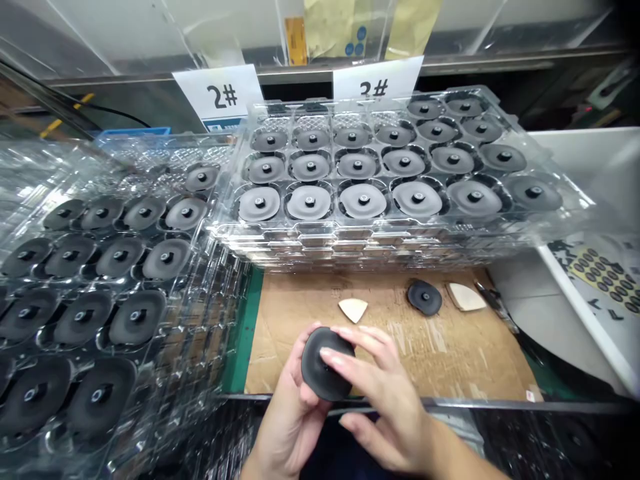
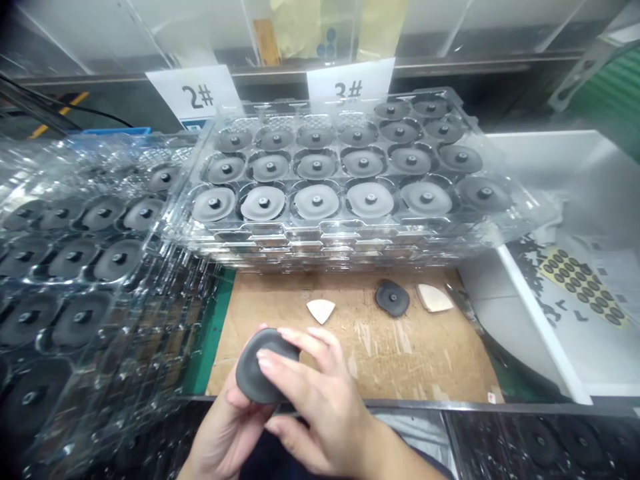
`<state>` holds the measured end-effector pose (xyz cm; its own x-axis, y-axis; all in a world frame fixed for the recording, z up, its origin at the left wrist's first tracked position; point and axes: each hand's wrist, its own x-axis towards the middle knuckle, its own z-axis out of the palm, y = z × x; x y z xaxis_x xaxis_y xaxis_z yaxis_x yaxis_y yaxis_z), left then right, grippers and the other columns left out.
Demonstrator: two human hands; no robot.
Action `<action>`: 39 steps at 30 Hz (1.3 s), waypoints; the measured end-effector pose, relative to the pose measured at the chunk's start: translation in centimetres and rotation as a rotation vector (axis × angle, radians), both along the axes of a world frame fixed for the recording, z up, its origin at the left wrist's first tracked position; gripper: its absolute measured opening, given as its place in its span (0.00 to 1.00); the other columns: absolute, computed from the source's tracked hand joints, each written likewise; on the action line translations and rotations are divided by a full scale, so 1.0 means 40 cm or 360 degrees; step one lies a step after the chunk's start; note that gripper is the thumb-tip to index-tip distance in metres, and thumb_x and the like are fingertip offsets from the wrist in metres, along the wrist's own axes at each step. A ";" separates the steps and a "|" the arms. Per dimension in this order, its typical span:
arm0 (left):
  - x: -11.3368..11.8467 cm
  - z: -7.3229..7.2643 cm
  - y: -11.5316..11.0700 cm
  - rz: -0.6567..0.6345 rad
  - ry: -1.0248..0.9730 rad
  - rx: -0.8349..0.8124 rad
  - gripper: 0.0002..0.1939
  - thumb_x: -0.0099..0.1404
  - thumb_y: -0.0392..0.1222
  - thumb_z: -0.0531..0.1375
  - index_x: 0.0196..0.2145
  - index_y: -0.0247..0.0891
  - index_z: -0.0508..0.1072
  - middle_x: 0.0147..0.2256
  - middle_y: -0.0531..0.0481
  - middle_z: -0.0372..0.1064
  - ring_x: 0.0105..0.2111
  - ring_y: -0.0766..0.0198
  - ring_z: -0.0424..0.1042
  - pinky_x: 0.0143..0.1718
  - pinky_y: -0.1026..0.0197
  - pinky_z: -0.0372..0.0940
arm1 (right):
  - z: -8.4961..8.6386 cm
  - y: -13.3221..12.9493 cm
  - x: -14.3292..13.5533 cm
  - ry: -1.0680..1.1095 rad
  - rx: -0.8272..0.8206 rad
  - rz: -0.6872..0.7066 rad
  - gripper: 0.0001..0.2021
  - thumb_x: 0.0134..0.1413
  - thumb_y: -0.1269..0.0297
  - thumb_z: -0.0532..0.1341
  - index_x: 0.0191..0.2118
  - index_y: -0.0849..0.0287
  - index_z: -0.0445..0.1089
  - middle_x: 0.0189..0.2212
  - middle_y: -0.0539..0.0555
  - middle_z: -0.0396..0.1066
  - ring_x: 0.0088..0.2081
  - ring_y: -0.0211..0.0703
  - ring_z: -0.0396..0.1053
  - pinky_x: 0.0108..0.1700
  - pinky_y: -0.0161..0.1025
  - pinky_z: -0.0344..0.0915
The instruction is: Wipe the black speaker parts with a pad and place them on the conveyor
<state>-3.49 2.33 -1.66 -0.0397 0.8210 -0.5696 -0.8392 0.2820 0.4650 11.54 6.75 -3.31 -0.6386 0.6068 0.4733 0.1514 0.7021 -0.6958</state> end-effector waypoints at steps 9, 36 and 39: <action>-0.040 -0.049 0.000 0.0064 -0.0233 0.0067 0.26 0.49 0.48 0.65 0.48 0.48 0.69 0.50 0.48 0.67 0.50 0.48 0.66 0.51 0.52 0.61 | -0.112 0.003 0.075 -0.0094 -0.0629 -0.0931 0.08 0.56 0.68 0.56 0.42 0.58 0.67 0.33 0.54 0.68 0.34 0.42 0.68 0.36 0.39 0.68; 0.020 -0.042 0.017 -0.0012 -0.0096 -0.0022 0.26 0.56 0.39 0.62 0.53 0.47 0.65 0.49 0.46 0.69 0.50 0.54 0.66 0.53 0.55 0.60 | 0.127 0.071 -0.066 -0.0193 -0.0368 -0.0079 0.13 0.55 0.74 0.52 0.46 0.60 0.64 0.33 0.53 0.71 0.33 0.40 0.65 0.37 0.38 0.63; 0.021 -0.029 0.015 -0.0012 0.0005 -0.0014 0.26 0.52 0.41 0.65 0.49 0.45 0.68 0.47 0.46 0.70 0.49 0.52 0.67 0.51 0.54 0.61 | 0.138 0.067 -0.071 -0.0336 -0.0437 0.0003 0.11 0.56 0.74 0.52 0.43 0.60 0.66 0.33 0.52 0.71 0.31 0.39 0.65 0.37 0.38 0.62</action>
